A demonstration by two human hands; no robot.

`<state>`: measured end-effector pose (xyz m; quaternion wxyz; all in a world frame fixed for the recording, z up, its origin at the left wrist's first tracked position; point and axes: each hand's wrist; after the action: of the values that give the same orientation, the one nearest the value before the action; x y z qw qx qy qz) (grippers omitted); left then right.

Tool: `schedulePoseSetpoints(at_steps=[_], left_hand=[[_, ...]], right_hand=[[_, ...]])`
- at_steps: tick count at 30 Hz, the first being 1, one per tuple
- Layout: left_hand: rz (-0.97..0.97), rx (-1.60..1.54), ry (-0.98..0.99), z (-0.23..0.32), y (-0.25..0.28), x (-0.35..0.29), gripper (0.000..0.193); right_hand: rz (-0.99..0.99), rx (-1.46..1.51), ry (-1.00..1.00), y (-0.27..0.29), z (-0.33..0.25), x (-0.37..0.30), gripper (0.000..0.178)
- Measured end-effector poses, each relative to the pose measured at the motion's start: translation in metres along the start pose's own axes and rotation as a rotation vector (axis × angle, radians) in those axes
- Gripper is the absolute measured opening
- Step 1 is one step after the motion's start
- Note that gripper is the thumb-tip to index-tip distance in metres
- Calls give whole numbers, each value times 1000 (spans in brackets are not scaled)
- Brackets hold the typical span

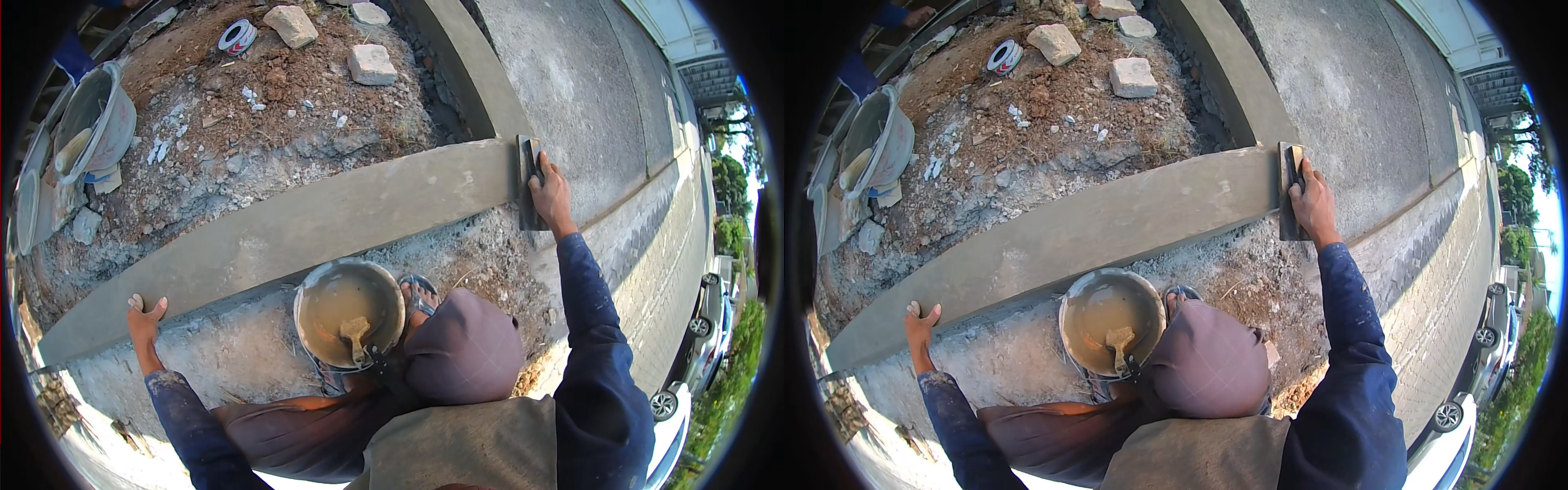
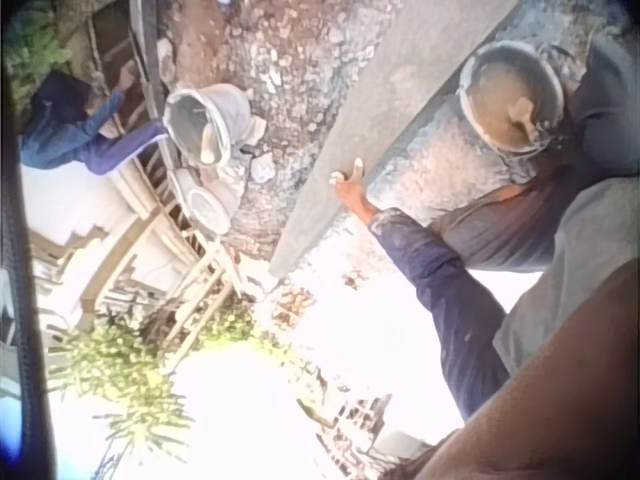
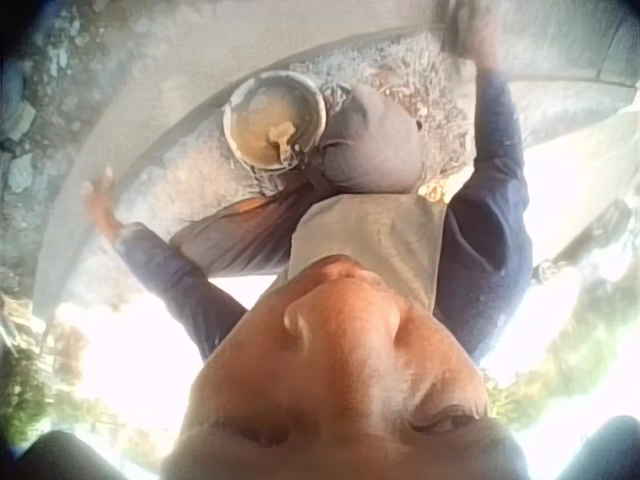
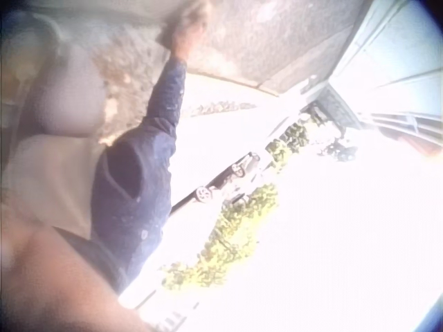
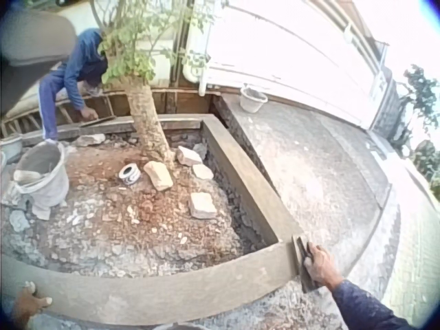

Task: Using a wooden float to smooth and level a concrete planter box wall.

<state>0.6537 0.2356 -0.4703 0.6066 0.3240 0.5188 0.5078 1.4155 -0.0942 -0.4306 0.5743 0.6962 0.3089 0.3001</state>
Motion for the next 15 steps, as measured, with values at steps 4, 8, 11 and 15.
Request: schedulePoseSetpoints(at_steps=[4,8,11,15], left_hand=[[-16,25,34,-4,8,-5,102],[-50,69,88,19,-10,1,103],[56,121,195,-5,-34,24,95],[260,-29,317,-38,-41,63,75]], right_hand=[[-90,161,120,-7,-40,-5,69],[-24,-35,-151,5,-19,9,69],[77,-33,-83,-2,6,16,67],[-58,-10,-45,-9,-16,18,66]])
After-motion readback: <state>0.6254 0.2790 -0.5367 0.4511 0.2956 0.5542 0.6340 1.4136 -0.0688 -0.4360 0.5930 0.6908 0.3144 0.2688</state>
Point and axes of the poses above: each hand's wrist, its own x-axis towards the middle knuckle, its own y-axis out of the back of the hand, z = x × y, and after that the axes turned 2 degrees about x, right-handed
